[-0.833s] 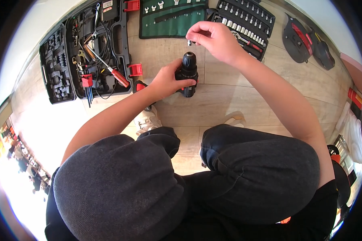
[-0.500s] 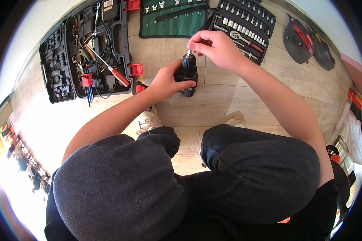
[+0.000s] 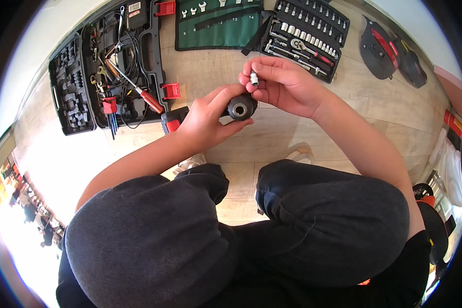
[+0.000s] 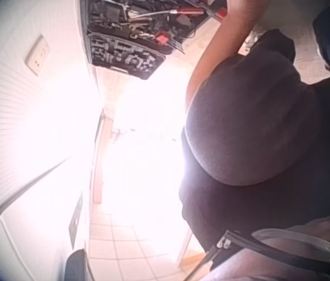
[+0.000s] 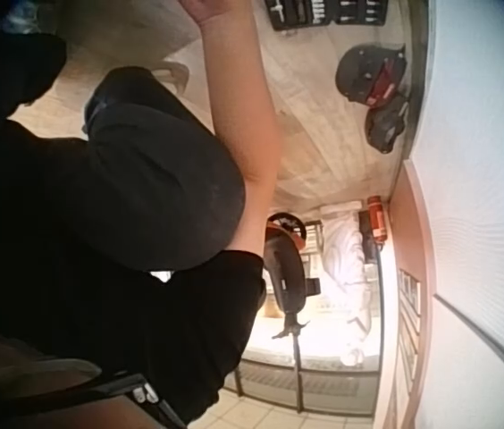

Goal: Preparing a power drill and socket for vehicle maintenance.

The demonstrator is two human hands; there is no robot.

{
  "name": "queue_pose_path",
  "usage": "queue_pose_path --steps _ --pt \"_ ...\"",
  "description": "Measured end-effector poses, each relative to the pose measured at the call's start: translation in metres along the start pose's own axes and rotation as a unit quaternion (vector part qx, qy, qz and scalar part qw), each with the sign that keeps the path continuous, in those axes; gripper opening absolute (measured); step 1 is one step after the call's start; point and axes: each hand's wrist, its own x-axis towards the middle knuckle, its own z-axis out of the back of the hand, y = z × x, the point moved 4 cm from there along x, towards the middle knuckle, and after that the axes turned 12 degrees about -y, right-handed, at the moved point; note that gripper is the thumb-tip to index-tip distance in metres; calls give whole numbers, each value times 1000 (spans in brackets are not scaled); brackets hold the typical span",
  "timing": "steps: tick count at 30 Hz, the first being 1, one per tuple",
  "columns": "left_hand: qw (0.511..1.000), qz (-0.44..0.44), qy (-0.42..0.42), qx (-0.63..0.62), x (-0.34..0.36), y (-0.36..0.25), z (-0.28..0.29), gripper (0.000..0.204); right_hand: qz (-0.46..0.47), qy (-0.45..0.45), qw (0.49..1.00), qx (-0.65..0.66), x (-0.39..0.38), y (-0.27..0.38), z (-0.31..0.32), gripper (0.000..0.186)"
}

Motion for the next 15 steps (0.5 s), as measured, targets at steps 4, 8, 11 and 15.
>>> queue_pose_path --steps 4,8,11,15 --pt "1000 -19 -6 24 -2 -6 1 65 -1 8 1000 4 -4 1 -5 23" --pt "999 -31 -1 36 -2 -8 1 67 -6 9 1000 4 -5 1 -4 24" --pt "999 -26 -8 22 -1 -7 1 63 -12 25 999 24 -5 2 -6 24" --pt "999 -30 -19 22 -2 -7 1 62 -17 -10 1000 18 -6 2 -10 25"
